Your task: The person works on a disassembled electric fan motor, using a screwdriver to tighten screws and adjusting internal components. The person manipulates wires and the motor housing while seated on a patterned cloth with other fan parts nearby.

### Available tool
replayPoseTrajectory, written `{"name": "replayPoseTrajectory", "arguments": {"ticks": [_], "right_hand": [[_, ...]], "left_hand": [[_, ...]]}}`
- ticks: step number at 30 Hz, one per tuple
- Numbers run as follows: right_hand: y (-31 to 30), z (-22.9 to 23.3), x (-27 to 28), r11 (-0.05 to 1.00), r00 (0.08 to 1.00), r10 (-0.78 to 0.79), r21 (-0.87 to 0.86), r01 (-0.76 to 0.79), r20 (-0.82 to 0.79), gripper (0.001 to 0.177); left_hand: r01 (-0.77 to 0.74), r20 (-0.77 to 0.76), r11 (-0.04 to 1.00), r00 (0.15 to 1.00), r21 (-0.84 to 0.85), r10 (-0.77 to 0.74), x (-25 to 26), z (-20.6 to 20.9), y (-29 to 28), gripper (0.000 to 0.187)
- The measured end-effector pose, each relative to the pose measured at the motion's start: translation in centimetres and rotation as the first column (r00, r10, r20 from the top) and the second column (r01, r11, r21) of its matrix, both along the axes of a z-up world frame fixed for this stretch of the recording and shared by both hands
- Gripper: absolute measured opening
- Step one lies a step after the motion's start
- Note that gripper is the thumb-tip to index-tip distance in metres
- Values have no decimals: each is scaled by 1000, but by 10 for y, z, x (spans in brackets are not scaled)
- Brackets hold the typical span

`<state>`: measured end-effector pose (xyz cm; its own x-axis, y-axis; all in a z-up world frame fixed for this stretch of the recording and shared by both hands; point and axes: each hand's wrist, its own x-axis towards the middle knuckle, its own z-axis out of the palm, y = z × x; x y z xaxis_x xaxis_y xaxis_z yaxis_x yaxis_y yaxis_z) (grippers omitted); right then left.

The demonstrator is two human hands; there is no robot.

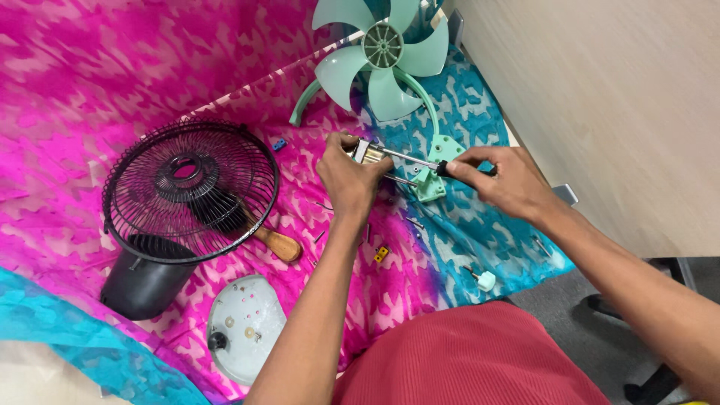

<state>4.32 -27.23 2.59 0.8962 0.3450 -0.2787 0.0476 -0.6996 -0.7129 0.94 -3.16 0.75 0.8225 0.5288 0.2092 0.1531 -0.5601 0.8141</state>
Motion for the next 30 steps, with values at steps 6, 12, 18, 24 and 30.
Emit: {"name": "replayPoseTrajectory", "arguments": {"ticks": [6,12,18,24,30], "right_hand": [[-10,-4,-1,955,951,84,247,-162,298,35],[-12,3,5,992,979,-2,121,-23,202,34],[3,6,8,991,990,-107,72,114,-96,42],[-8,-2,2,976,965,92,170,-137,247,38],[-12,-9,-5,975,988,54,207,-83,142,39]], "left_hand": [[19,-34,998,999,-61,-22,-1,-1,0,53],[6,-34,1000,999,-17,-6,0,-7,1,54],[2,-37,1000,999,-6,-3,1,-9,4,55],[-2,-53,999,999,-41,0,2,-5,3,56],[-6,-26,1000,1000,-30,5,0,-6,1,55]]}}
